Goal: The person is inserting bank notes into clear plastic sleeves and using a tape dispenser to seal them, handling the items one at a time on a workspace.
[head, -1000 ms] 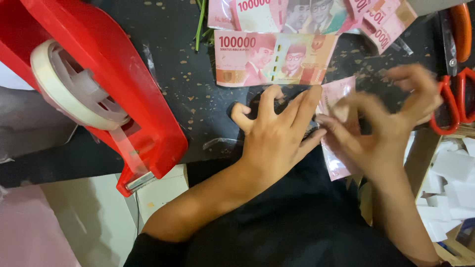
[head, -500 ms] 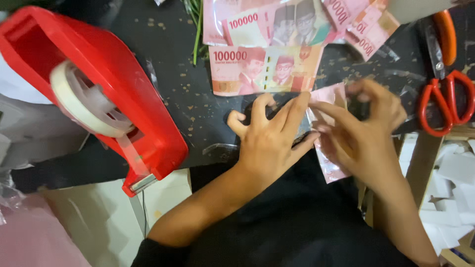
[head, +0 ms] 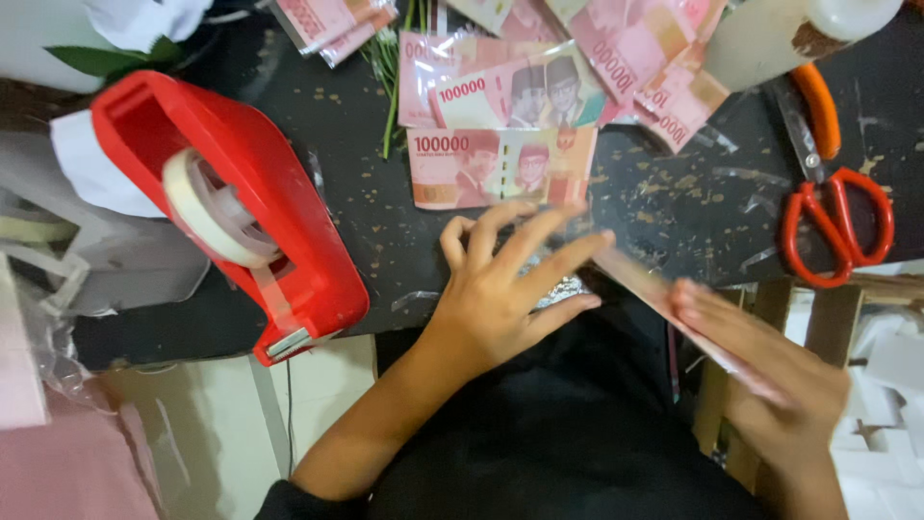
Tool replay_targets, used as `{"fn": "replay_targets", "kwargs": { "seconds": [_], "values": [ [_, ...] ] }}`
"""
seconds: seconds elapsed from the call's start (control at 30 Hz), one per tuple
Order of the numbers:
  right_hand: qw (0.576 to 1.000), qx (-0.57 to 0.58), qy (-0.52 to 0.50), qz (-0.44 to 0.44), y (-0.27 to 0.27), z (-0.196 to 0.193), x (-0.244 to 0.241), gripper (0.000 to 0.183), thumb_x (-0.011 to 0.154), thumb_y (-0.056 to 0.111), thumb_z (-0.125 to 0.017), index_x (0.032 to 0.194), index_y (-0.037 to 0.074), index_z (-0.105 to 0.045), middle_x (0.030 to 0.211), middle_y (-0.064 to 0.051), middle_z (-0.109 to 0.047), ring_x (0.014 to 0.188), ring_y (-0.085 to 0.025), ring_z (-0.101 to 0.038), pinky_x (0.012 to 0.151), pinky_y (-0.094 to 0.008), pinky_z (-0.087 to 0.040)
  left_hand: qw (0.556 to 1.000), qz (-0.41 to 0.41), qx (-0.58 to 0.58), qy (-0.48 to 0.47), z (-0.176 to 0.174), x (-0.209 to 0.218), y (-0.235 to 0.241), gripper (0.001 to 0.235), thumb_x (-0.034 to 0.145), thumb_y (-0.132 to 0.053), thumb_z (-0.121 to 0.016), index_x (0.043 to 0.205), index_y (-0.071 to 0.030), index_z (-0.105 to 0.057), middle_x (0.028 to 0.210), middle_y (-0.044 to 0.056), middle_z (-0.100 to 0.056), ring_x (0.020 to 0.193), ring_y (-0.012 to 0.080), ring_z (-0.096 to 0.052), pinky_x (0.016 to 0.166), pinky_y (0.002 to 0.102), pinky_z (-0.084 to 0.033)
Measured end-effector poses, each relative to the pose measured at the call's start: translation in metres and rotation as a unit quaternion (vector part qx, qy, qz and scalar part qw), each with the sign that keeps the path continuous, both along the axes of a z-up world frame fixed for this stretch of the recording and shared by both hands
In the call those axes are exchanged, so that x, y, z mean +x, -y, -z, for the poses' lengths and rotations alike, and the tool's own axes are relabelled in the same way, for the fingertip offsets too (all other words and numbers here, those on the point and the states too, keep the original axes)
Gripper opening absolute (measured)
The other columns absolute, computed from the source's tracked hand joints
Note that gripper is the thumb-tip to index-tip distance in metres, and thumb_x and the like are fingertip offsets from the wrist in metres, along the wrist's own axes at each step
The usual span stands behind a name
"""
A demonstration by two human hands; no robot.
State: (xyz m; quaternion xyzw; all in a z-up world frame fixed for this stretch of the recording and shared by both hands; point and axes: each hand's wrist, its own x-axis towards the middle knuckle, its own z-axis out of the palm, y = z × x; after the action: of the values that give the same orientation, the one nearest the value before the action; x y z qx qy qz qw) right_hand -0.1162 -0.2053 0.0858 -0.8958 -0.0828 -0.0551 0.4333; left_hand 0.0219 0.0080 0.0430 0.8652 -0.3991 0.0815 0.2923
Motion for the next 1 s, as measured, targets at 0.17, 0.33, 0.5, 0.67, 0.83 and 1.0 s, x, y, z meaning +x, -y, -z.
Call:
{"fn": "replay_targets", "kwargs": {
  "seconds": [0.17,0.33,0.5,0.67,0.83,1.0],
  "values": [
    [0.889,0.251,-0.203,0.323,0.021,0.041,-0.021,0.019,0.085,0.001,-0.065,0.099,-0.011,-0.067,0.115,-0.021,-0.067,0.096,-0.026,-0.064,0.081,-0.032,-0.054,0.910,0.115,-0.298,-0.266,-0.014,-0.004,-0.003,0.015,0.094,-0.009,-0.069,0.108,-0.004,-0.068,0.104,0.006,-0.071,0.093,0.0214,-0.066,0.097,0.038,-0.049],
    [0.904,0.258,-0.203,0.273,0.028,0.044,-0.014,0.026,0.089,0.006,-0.060,0.111,-0.005,-0.065,0.124,-0.015,-0.066,0.104,-0.020,-0.063,0.085,-0.030,-0.053,0.851,0.010,-0.233,-0.471,-0.009,-0.019,-0.006,0.026,0.086,-0.015,-0.072,0.112,-0.013,-0.069,0.101,0.007,-0.076,0.087,0.0073,-0.071,0.089,0.021,-0.057],
    [0.916,0.097,-0.233,0.311,0.037,0.026,-0.010,0.031,0.102,0.026,-0.058,0.100,-0.001,-0.073,0.091,-0.005,-0.066,0.086,-0.012,-0.055,0.076,-0.027,-0.045,0.846,-0.066,-0.229,-0.476,-0.020,-0.026,-0.006,0.034,0.087,-0.020,-0.071,0.121,-0.018,-0.069,0.094,0.006,-0.080,0.084,0.0026,-0.071,0.085,0.018,-0.058],
    [0.944,-0.225,0.139,0.199,0.006,-0.017,0.022,0.044,0.100,0.000,-0.079,0.136,-0.014,-0.058,0.137,-0.032,-0.062,0.126,-0.044,-0.061,0.108,-0.046,-0.046,0.898,-0.039,-0.258,-0.354,-0.006,-0.034,-0.001,0.021,0.090,-0.013,-0.069,0.110,-0.010,-0.073,0.107,0.004,-0.076,0.091,0.0068,-0.073,0.087,0.020,-0.058],
    [0.981,-0.142,0.130,-0.009,-0.018,-0.023,0.053,0.023,0.087,0.004,-0.070,0.109,0.007,-0.068,0.116,-0.005,-0.071,0.106,-0.021,-0.066,0.110,-0.044,-0.039,0.925,-0.035,-0.250,-0.283,-0.019,-0.037,0.001,0.014,0.092,-0.013,-0.068,0.105,-0.011,-0.074,0.103,0.001,-0.076,0.091,0.0097,-0.074,0.085,0.022,-0.057],
    [0.991,-0.037,0.122,-0.032,-0.025,-0.022,0.068,0.013,0.086,0.005,-0.071,0.099,0.004,-0.073,0.093,-0.003,-0.075,0.076,-0.013,-0.069,0.087,-0.034,-0.051,0.925,-0.061,-0.263,-0.269,-0.018,-0.038,-0.002,0.010,0.091,-0.013,-0.069,0.099,-0.010,-0.074,0.097,0.002,-0.077,0.085,0.0091,-0.073,0.080,0.022,-0.058]
  ]
}}
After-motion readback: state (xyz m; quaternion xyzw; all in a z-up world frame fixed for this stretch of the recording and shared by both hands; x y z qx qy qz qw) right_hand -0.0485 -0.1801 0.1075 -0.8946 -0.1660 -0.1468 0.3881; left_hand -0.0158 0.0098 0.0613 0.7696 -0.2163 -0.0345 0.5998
